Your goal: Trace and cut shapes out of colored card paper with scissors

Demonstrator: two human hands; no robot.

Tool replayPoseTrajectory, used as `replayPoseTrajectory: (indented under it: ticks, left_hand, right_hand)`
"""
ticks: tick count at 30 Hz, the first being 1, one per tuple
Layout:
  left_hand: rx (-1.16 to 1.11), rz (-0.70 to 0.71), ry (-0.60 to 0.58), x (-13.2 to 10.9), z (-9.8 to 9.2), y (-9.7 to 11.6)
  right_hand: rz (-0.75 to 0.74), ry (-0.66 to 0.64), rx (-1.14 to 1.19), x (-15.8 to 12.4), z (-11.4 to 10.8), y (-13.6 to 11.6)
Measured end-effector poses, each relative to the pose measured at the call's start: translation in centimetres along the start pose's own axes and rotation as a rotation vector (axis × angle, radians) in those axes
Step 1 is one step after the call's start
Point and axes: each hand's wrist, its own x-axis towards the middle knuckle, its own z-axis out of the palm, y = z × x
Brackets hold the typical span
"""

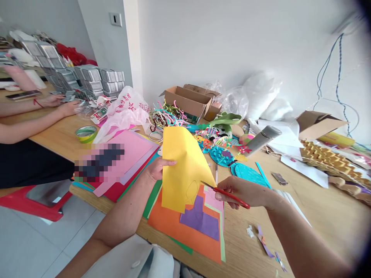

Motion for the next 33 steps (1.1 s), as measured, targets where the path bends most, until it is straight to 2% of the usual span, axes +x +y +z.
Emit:
replayPoseTrajectory:
  ticks: [13,20,25,33]
  left_hand:
    - [0.040,0.010,0.010,0.1,-0.3,0.0]
    - [-0.026,0.081,-0.024,-0.7,0.1,-0.3]
    - [-0.062,0.044,-0.098,-1.1,0.6,0.0]
    - [-0.030,-0.010,-0.110,-1.0,1.0,0.2]
  right_hand:
    - [-0.012,-0.042,-0.095,0.4,-0.6,-1.1]
    - [0.000,-0.066,-0.085,0.1,-0.8,-1.1]
    - [0.003,-0.060,-0.064,-0.1,-0.9,-1.3]
    - [0.001,-0.073,-0.135,-0.5,-1.0,-1.9]
